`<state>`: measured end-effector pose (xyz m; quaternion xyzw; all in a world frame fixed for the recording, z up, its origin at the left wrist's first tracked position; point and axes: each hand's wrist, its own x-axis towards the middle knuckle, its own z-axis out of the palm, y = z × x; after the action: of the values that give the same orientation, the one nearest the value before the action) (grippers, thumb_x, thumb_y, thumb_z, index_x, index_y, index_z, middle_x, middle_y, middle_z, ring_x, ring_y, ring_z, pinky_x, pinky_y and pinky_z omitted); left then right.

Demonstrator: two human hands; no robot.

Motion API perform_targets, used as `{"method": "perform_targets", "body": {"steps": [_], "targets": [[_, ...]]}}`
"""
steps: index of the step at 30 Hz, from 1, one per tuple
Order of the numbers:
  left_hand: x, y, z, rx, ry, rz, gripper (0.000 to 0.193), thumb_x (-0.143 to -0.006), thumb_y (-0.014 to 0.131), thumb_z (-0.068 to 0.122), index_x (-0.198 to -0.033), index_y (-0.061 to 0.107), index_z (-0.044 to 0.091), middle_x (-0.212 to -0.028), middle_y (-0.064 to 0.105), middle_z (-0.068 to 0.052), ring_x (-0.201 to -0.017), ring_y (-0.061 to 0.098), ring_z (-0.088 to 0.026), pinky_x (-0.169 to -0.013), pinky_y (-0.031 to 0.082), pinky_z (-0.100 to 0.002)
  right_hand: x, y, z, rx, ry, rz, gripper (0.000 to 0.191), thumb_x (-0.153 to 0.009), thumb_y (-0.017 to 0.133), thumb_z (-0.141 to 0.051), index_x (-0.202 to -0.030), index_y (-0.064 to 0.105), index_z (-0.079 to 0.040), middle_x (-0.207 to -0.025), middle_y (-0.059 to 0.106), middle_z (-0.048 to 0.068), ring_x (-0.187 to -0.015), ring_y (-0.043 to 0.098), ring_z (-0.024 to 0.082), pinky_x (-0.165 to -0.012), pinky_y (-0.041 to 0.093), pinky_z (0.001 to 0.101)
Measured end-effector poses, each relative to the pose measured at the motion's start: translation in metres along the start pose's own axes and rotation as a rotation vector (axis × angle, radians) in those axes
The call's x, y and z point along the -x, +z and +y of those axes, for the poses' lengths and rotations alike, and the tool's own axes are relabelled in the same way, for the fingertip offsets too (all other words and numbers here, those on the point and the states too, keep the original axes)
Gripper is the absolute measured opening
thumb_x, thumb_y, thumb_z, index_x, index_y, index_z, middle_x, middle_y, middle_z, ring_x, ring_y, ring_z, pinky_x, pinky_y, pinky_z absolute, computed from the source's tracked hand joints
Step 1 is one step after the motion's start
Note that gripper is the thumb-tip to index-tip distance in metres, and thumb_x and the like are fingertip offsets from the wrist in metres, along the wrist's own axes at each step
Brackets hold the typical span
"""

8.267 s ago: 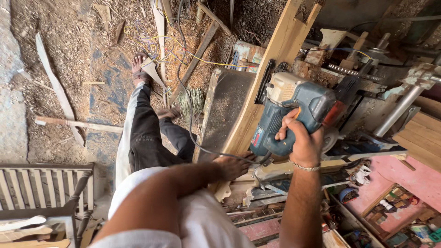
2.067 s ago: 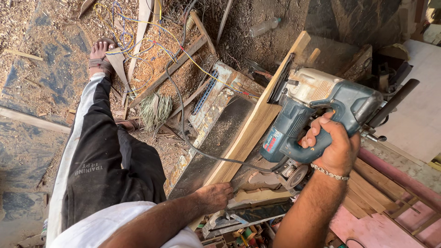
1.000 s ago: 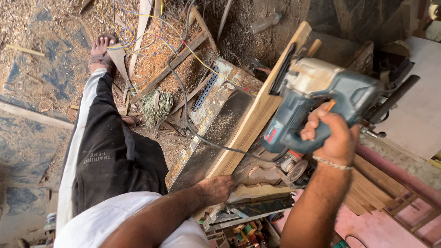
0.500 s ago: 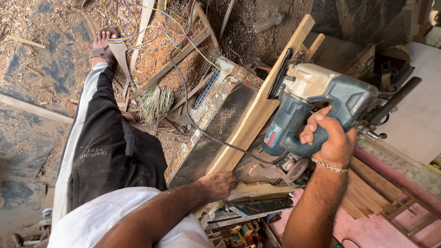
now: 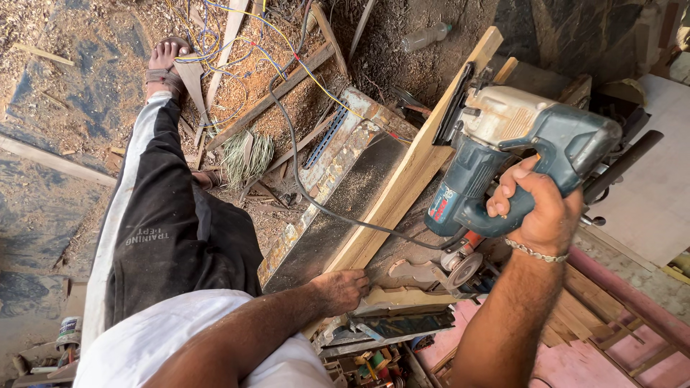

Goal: The person uses a jigsaw to cut a long piece of wood on a workbench, then picks up a smaller piece of wood and uses an angle grinder to sand its surface. The person handles the wood pieces and tools with both hands while standing in a cluttered workshop.

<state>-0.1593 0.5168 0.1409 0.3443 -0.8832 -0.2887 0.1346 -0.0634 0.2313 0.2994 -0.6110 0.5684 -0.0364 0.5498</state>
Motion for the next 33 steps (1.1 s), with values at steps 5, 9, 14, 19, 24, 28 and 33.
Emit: {"method": "perform_targets", "body": {"steps": [5, 9, 14, 19, 24, 28, 33], "targets": [[-0.003, 0.003, 0.005, -0.018, -0.021, 0.055, 0.035, -0.095, 0.067, 0.037, -0.120, 0.070, 0.014, -0.134, 0.061, -0.002, -0.130, 0.049, -0.020, -0.120, 0.027, -0.042, -0.004, -0.006, -0.002, 0.014, -0.020, -0.016, 0.008, -0.094, 0.057, -0.006, -0.100, 0.057, -0.001, -0.078, 0.051, 0.014, -0.058, 0.049, 0.023, -0.053, 0.046, 0.0401], [-0.004, 0.005, 0.008, -0.020, -0.022, 0.062, 0.031, -0.096, 0.066, 0.036, -0.117, 0.072, 0.014, -0.131, 0.064, 0.001, -0.127, 0.051, -0.018, -0.118, 0.031, -0.039, -0.008, -0.010, -0.005, 0.023, -0.008, -0.016, 0.008, -0.094, 0.057, -0.006, -0.100, 0.057, -0.002, -0.077, 0.051, 0.013, -0.057, 0.049, 0.022, -0.053, 0.046, 0.0403], [-0.004, 0.005, 0.010, -0.013, -0.024, 0.075, 0.026, -0.095, 0.067, 0.036, -0.110, 0.076, 0.016, -0.131, 0.064, 0.001, -0.127, 0.051, -0.019, -0.117, 0.031, -0.039, -0.011, -0.013, -0.007, 0.020, -0.011, -0.028, 0.008, -0.096, 0.058, -0.006, -0.102, 0.057, -0.001, -0.079, 0.052, 0.014, -0.059, 0.049, 0.022, -0.056, 0.046, 0.0408], [-0.004, 0.004, 0.010, 0.003, -0.022, 0.098, 0.026, -0.093, 0.069, 0.036, -0.107, 0.077, 0.016, -0.130, 0.064, 0.000, -0.129, 0.050, -0.019, -0.118, 0.030, -0.040, -0.014, -0.017, -0.008, 0.033, -0.036, -0.059, 0.007, -0.097, 0.059, -0.006, -0.101, 0.057, 0.000, -0.074, 0.052, 0.014, -0.059, 0.049, 0.023, -0.056, 0.046, 0.0414], [-0.003, 0.002, 0.010, -0.006, -0.019, 0.079, 0.025, -0.094, 0.067, 0.036, -0.106, 0.077, 0.016, -0.130, 0.065, 0.000, -0.128, 0.051, -0.019, -0.118, 0.031, -0.039, -0.020, -0.019, -0.011, 0.043, -0.042, -0.082, 0.007, -0.097, 0.058, -0.006, -0.099, 0.056, 0.001, -0.075, 0.052, 0.014, -0.060, 0.049, 0.023, -0.056, 0.046, 0.0414], [-0.002, 0.002, 0.010, -0.020, -0.014, 0.070, 0.027, -0.097, 0.065, 0.038, -0.106, 0.077, 0.016, -0.130, 0.065, 0.000, -0.127, 0.052, -0.019, -0.116, 0.033, -0.039, -0.022, -0.021, -0.012, 0.061, -0.048, -0.077, 0.007, -0.097, 0.059, -0.006, -0.101, 0.056, 0.000, -0.075, 0.052, 0.014, -0.061, 0.049, 0.023, -0.057, 0.046, 0.0411], [-0.003, 0.002, 0.009, -0.019, -0.017, 0.072, 0.027, -0.096, 0.066, 0.038, -0.107, 0.077, 0.016, -0.131, 0.064, 0.000, -0.127, 0.052, -0.019, -0.116, 0.033, -0.039, -0.024, -0.022, -0.013, 0.066, -0.060, -0.081, 0.008, -0.098, 0.059, -0.005, -0.101, 0.056, 0.001, -0.076, 0.052, 0.014, -0.060, 0.050, 0.023, -0.057, 0.047, 0.0413]]}}
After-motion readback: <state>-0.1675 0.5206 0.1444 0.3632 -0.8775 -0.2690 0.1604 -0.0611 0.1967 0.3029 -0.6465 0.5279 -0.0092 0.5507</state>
